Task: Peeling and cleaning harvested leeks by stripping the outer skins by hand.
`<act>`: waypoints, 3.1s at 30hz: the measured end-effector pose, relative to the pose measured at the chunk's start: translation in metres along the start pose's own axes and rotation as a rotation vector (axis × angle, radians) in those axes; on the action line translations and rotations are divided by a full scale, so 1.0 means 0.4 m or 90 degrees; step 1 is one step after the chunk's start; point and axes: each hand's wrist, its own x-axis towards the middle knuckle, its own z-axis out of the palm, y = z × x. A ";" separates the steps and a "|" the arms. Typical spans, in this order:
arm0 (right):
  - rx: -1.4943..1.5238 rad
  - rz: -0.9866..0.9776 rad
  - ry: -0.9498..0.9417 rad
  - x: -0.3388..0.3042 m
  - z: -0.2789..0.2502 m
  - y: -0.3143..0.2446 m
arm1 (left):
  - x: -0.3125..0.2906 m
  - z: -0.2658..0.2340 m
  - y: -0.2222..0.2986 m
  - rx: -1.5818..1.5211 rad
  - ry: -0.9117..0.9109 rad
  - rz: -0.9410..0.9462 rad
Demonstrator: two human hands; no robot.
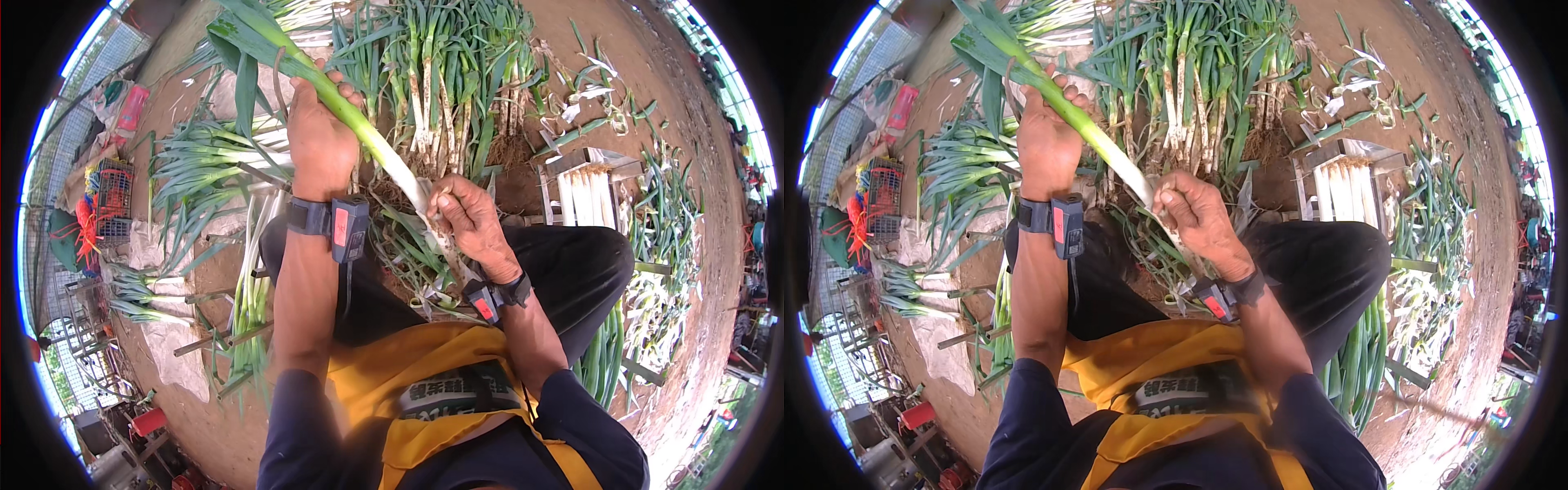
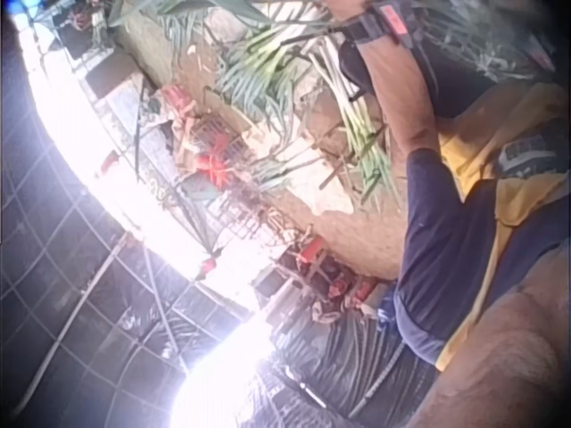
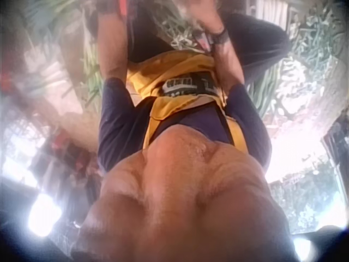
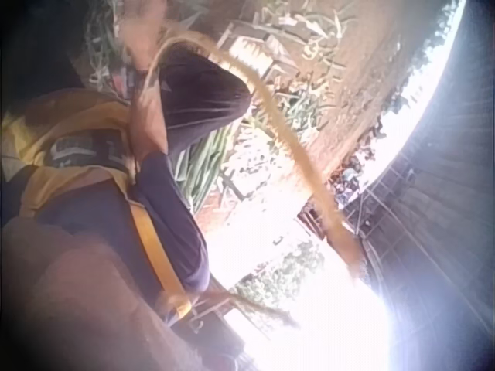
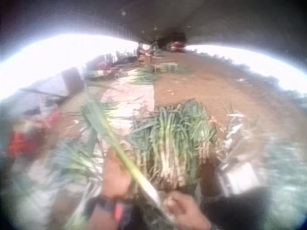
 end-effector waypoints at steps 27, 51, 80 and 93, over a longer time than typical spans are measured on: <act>-0.485 0.267 0.023 -0.012 -0.149 0.489 | 0.009 -0.025 0.162 0.077 -0.092 0.062; -0.475 -0.196 0.011 0.028 0.026 -0.017 | -0.025 0.030 0.012 0.085 -0.095 -0.078; -0.250 -0.095 0.115 0.003 0.046 0.032 | -0.028 0.018 -0.005 0.074 -0.119 -0.129; -0.229 0.072 0.146 0.028 0.019 0.100 | -0.011 0.020 -0.018 0.004 -0.213 -0.168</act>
